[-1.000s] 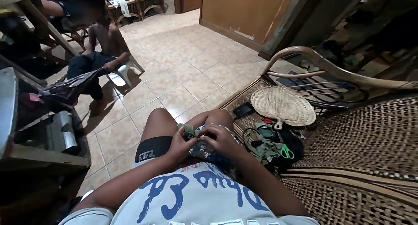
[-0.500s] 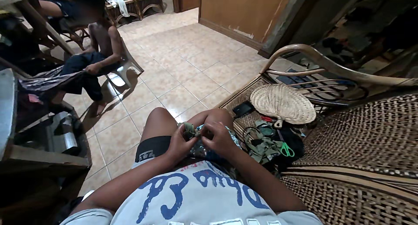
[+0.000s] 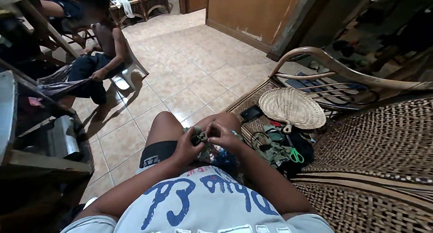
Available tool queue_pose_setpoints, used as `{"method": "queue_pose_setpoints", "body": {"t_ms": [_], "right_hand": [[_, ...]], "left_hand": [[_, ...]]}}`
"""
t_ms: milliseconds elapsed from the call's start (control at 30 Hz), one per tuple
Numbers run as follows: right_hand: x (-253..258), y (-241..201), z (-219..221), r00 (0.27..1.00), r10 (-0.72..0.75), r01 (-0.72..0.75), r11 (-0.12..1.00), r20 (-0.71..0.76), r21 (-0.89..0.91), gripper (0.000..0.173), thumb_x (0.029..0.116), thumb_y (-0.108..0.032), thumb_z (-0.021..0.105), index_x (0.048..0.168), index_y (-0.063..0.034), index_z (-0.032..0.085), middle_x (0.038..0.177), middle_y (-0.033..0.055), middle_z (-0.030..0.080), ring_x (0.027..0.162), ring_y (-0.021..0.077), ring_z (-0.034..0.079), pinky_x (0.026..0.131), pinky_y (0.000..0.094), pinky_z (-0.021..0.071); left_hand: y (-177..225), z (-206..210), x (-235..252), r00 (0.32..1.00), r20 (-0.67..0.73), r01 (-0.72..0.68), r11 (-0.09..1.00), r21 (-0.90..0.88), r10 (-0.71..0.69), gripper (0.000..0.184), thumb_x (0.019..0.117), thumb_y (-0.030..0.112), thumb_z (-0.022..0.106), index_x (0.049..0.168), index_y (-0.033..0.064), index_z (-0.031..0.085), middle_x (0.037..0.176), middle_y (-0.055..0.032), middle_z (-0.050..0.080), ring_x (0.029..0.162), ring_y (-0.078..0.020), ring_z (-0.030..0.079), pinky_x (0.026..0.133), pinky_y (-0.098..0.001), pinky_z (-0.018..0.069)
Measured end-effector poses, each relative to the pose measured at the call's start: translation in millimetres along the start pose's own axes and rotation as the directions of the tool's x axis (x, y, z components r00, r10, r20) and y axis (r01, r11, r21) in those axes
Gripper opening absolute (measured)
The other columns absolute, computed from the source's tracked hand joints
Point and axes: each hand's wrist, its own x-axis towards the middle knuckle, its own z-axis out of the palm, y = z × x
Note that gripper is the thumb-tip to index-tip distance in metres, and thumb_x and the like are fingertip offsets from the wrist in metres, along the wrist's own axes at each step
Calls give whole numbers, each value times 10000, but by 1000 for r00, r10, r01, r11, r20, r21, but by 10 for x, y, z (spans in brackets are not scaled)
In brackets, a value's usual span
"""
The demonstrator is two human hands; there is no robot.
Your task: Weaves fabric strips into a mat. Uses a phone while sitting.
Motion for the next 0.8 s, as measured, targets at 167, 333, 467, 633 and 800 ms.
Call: {"method": "queue_pose_setpoints", "body": {"t_ms": [167,333,467,633,800], "right_hand": [[-3,29,-35,1000,13,-13,1000,-18,6,223,886,41,628,1096,-1,567,941,16,637,841,38,624,809,230,541],[-44,120,11,966,-236,189,925,-107,-329,220,874,-55,695,1068,41,652,993,99,684,946,129,652,890,311,541],[-166,217,152,850,-512,279,643,-128,-713,142,914,-148,671,936,-30,747,936,111,733,929,280,696,848,490,553],[-304,190,394,775,-609,142,429,-169,-892,195,959,-183,615,959,-38,746,951,126,742,924,317,716,815,503,567],[-282,237,416,734,-659,164,408,-165,-898,164,922,-150,623,886,-26,723,877,127,731,864,300,722,788,447,587]], "left_hand": [[-74,-9,47,1000,10,27,984,-176,-25,415,867,83,709,1244,-32,579,1075,-109,678,919,-99,673,840,-281,573],[-100,-3,45,998,29,59,939,-338,-52,403,871,30,685,1243,-46,548,1069,-102,663,919,-97,668,833,-274,575],[-84,5,43,990,63,142,864,-483,-127,389,885,-19,676,1244,-45,527,1076,-101,654,932,-110,669,843,-284,579],[-81,-1,0,993,77,120,846,-520,-94,368,887,-29,684,1222,-41,535,1058,-84,658,923,-98,672,845,-273,581],[-79,17,-24,999,43,39,897,-440,-22,378,872,-17,686,1221,-52,543,1062,-83,659,920,-89,669,840,-270,579]]}}
